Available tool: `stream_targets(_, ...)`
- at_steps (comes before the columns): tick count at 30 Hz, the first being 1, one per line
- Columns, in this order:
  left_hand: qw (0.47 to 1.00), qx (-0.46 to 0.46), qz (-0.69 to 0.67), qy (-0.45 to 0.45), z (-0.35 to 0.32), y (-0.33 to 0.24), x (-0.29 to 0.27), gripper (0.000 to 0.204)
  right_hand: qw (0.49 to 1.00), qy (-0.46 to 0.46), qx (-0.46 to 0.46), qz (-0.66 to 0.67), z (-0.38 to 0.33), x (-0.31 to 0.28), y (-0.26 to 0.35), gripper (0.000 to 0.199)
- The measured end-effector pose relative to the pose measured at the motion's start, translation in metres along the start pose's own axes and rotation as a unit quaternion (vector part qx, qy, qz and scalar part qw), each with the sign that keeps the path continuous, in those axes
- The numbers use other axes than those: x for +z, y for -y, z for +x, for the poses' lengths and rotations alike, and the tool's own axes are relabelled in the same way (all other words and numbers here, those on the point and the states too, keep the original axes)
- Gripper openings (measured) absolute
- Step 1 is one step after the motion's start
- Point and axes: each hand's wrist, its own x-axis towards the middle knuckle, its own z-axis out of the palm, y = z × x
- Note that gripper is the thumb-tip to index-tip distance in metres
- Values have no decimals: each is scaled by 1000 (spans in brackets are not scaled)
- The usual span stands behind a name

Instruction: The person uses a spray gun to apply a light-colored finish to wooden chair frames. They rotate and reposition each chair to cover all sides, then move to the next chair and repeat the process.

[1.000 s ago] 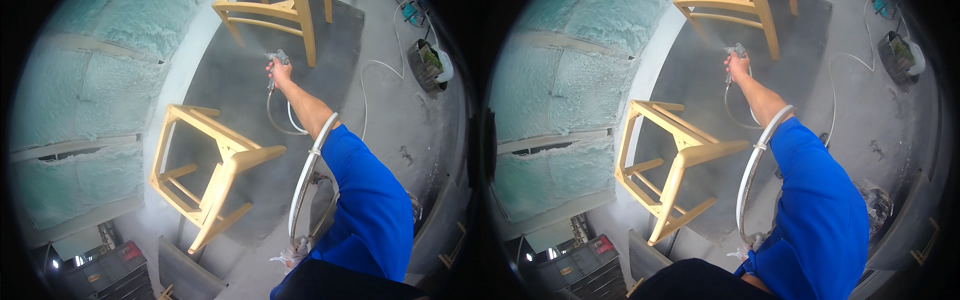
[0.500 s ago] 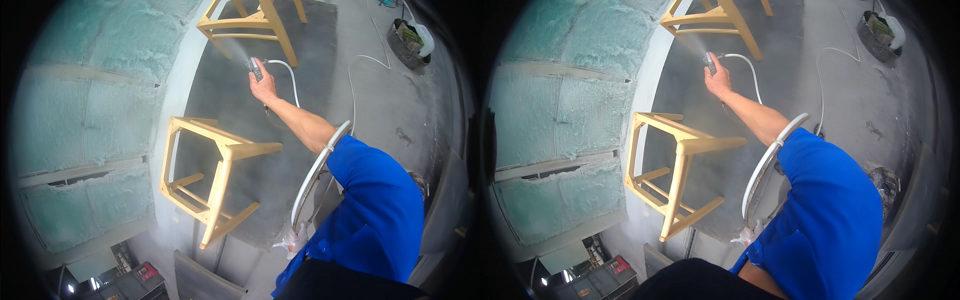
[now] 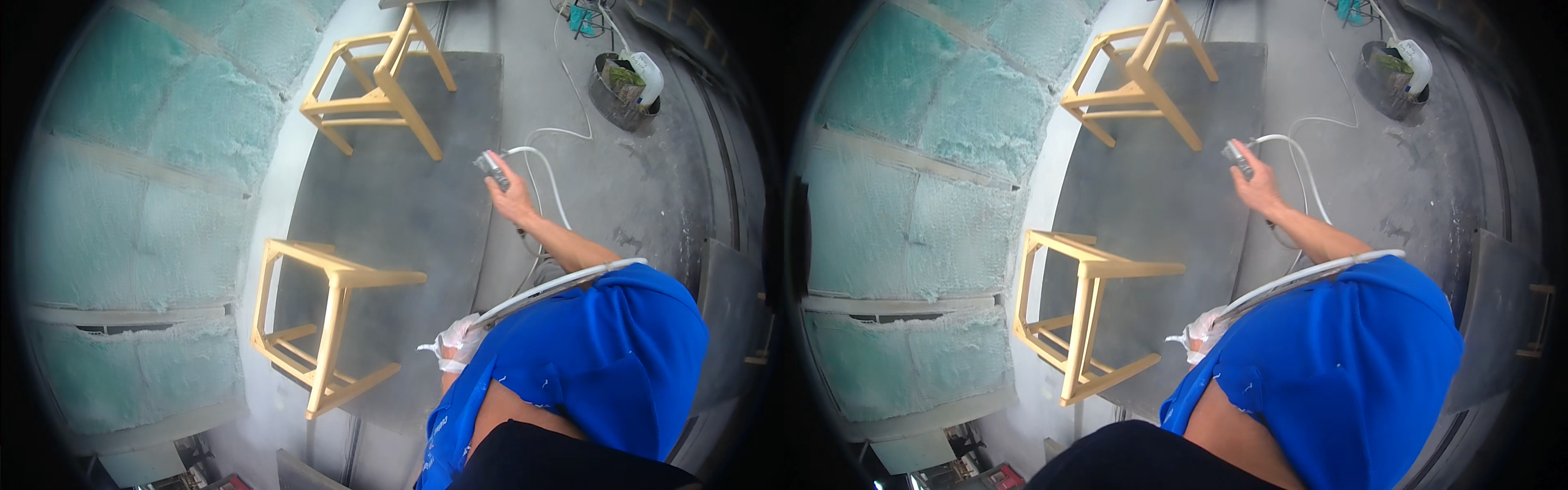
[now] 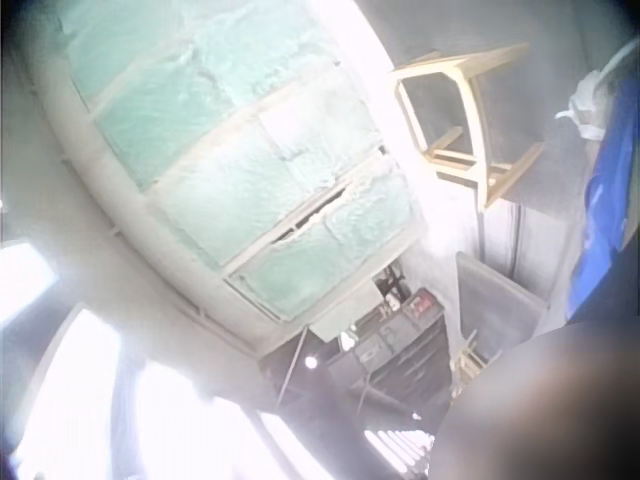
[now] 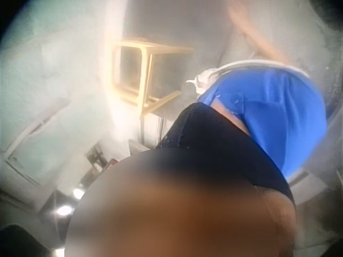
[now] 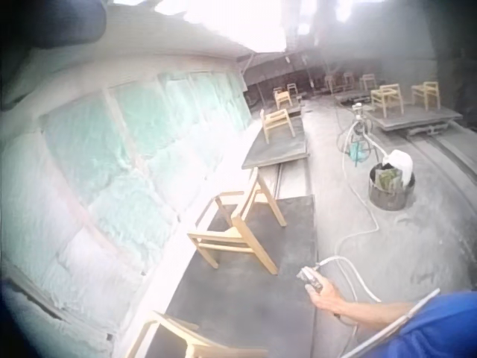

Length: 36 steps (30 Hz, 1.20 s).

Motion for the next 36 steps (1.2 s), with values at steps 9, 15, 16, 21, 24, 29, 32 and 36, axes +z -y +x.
stream_targets(9,990,108,-90,-19,161,-122,69,53,998,42,-31,28,129,-246,-5,57)
stream_targets(15,994,41,14,-102,246,-176,48,51,997,35,-36,-51,185,-360,-2,56)
stream_targets(16,991,34,11,-130,251,-182,37,52,999,30,-12,-40,194,-376,2,56)
stream_targets(21,910,-92,-92,-393,266,-175,-78,47,997,20,33,-66,278,-401,13,55)
stream_targets(24,811,-106,-149,-556,265,-172,-189,37,991,26,-89,-98,341,-379,22,54)
stream_targets(29,680,-23,-33,-732,265,-206,-355,38,978,121,-131,-109,424,-315,64,57)
stream_targets(32,697,2,61,-714,293,-227,-429,36,935,249,-206,-146,450,-270,93,56)
stream_targets(36,736,-29,322,-595,391,-224,-514,38,883,412,-210,-80,469,-220,102,56)
